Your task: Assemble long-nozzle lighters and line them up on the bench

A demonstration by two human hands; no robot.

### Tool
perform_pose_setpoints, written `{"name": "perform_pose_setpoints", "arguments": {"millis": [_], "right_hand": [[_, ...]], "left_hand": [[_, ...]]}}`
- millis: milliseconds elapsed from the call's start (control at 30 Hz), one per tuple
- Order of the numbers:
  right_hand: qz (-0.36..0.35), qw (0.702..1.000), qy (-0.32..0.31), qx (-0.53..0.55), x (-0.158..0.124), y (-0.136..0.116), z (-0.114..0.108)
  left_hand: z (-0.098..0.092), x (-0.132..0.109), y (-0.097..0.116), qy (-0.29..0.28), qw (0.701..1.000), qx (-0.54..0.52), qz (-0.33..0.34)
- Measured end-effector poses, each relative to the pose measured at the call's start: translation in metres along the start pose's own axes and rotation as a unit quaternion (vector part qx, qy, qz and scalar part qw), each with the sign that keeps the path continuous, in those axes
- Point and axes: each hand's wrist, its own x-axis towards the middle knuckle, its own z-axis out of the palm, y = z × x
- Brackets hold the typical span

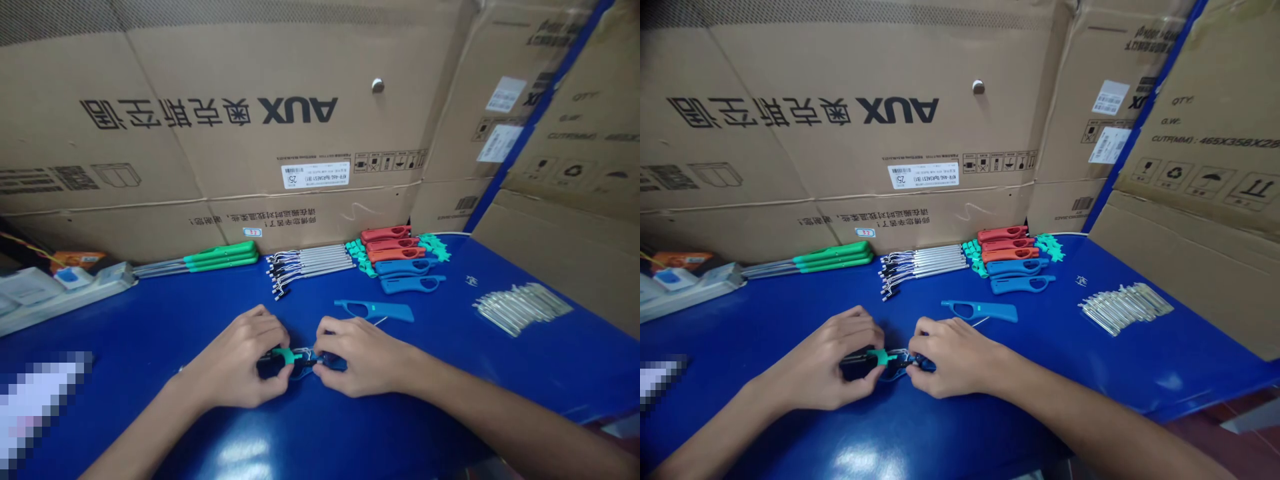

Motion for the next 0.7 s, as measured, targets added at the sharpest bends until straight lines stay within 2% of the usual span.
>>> {"name": "perform_pose_setpoints", "arguments": {"millis": [133, 300, 400, 467, 533, 600, 633, 700], "right_hand": [[-0.018, 0.998, 0.057, 0.024, -0.001, -0.001, 0.003], [-0.06, 0.996, 0.066, 0.008, -0.001, -0.003, 0.003], [-0.061, 0.994, 0.089, -0.017, -0.001, 0.004, -0.016], [-0.036, 0.988, 0.149, -0.036, -0.003, 0.019, -0.043], [0.053, 0.966, 0.234, -0.092, -0.011, 0.044, -0.076], [0.211, 0.926, 0.264, -0.171, -0.026, 0.075, -0.109], [0.304, 0.899, 0.242, -0.203, -0.035, 0.091, -0.123], [0.489, 0.825, 0.171, -0.225, -0.054, 0.122, -0.143]], "left_hand": [[0.007, 0.001, 0.002, 0.044, 0.998, -0.032, 0.02], [0.016, 0.001, 0.005, 0.075, 0.996, -0.049, 0.01], [0.015, -0.001, 0.004, 0.113, 0.993, -0.04, -0.019], [0.011, -0.003, 0.0, 0.159, 0.986, -0.018, -0.055], [0.005, -0.004, -0.006, 0.179, 0.98, 0.016, -0.083], [-0.001, -0.004, -0.012, 0.15, 0.983, 0.056, -0.092], [-0.003, -0.004, -0.015, 0.121, 0.985, 0.074, -0.093], [-0.006, -0.004, -0.018, 0.066, 0.988, 0.097, -0.099]]}}
